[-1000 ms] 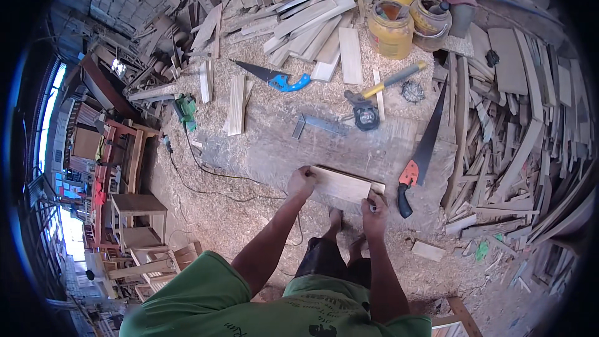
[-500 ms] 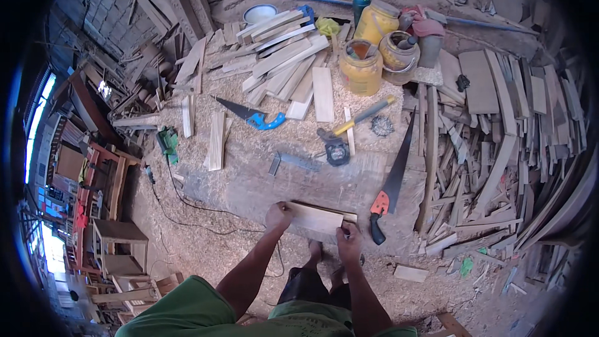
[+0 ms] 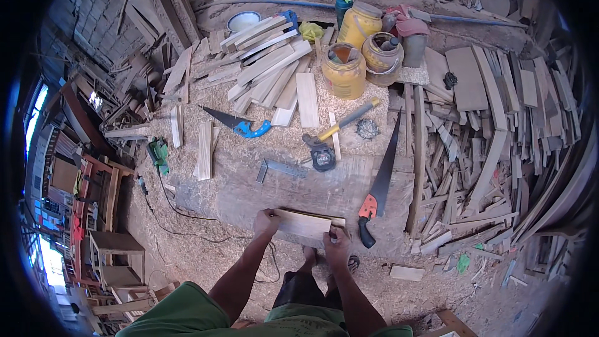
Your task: The person uses a hand saw to cut a small rectangular piece of wood on a workbench. They repeatedly measure the wood with a metal ruler and mark it with a pencil before sawing along the marked line. The person handles the wood and tools directly, performing the cutting task in a cluttered workshop environment.
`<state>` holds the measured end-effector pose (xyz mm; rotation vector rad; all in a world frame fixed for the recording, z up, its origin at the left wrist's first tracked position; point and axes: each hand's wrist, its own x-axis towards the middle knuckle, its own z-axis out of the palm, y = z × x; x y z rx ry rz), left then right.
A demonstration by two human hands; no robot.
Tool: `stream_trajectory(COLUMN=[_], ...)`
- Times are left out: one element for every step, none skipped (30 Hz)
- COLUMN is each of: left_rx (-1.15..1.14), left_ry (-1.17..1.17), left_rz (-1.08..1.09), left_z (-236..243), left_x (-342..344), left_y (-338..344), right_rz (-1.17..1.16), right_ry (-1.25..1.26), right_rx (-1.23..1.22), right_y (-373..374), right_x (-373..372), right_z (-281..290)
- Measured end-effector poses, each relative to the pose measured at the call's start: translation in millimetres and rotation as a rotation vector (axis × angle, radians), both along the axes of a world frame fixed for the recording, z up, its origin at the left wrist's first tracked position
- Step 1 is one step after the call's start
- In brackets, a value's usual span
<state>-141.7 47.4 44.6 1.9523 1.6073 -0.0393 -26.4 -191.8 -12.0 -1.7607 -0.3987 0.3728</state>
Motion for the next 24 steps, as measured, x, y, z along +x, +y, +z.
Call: stream_trajectory(left_rx=[0.007, 0.031, 0.054, 0.072, 0.190, 0.297, 0.417, 0.459, 0.497, 0.534, 0.633, 0.653, 0.659, 0.681, 0.689, 0.700, 0.714, 0.733, 0.720, 0.713, 0.678, 0.651, 0.621, 0.594], left_ry=[0.005, 0.031, 0.056, 0.078, 0.110, 0.132, 0.171, 0.199, 0.220, 0.246, 0.234, 0.221, 0.205, 0.212, 0.243, 0.232, 0.220, 0.247, 0.268, 0.291, 0.312, 0.313, 0.333, 0.335], left_rz=[0.012, 0.029, 0.046, 0.063, 0.117, 0.161, 0.220, 0.246, 0.267, 0.288, 0.299, 0.315, 0.329, 0.340, 0.337, 0.346, 0.352, 0.362, 0.365, 0.369, 0.361, 0.355, 0.338, 0.310], left_z=[2, -2, -9, -12, -17, -18, -21, -23, -27, -32, -37, -41, -43, -42, -39, -39, -39, -42, -44, -45, -49, -52, -52, -48], left_x=[-1, 1, 4, 11, 20, 39, 45, 50, 57, 61, 64, 66, 72, 72, 76, 78, 84, 74, 69, 64, 62, 65, 65, 73], left_y=[0, -1, -4, -10, -22, -42, -53, -59, -63, -67, -69, -68, -70, -70, -68, -68, -68, -64, -66, -61, -65, -67, -70, -73], right_rz=[0.002, 0.004, 0.004, 0.005, 0.006, -0.004, 0.003, 0.009, 0.007, 0.007, 0.006, 0.013, 0.018, 0.027, 0.110, 0.064, 0.012, 0.007, -0.030, -0.175, -0.191, -0.185, -0.107, 0.035], right_ry=[-0.022, -0.045, -0.050, -0.058, -0.066, -0.077, -0.073, -0.070, -0.068, -0.063, -0.060, -0.054, -0.051, -0.024, 0.052, 0.138, 0.223, 0.326, 0.371, 0.431, 0.066, -0.186, -0.391, -0.549], right_rx=[-0.011, -0.023, -0.036, -0.054, -0.072, -0.082, -0.080, -0.079, -0.070, -0.063, -0.057, -0.052, -0.061, -0.057, -0.156, -0.163, -0.168, -0.022, 0.070, 0.313, 0.183, 0.192, 0.264, 0.337], right_y=[2, 4, 6, 7, 7, 3, 5, 7, 7, 6, 5, 8, 7, 8, 5, 1, 0, 4, 2, 0, -19, -34, -47, -59], right_x=[-1, -2, -4, -5, -5, -1, -3, -4, -3, -3, -3, -1, 3, 2, 7, 9, 14, 24, 45, 59, 81, 98, 107, 114], right_z=[1, 1, 1, 2, 2, 3, 5, 6, 7, 7, 8, 9, 9, 12, 15, 22, 28, 98, 149, 207, 276, 329, 371, 409])
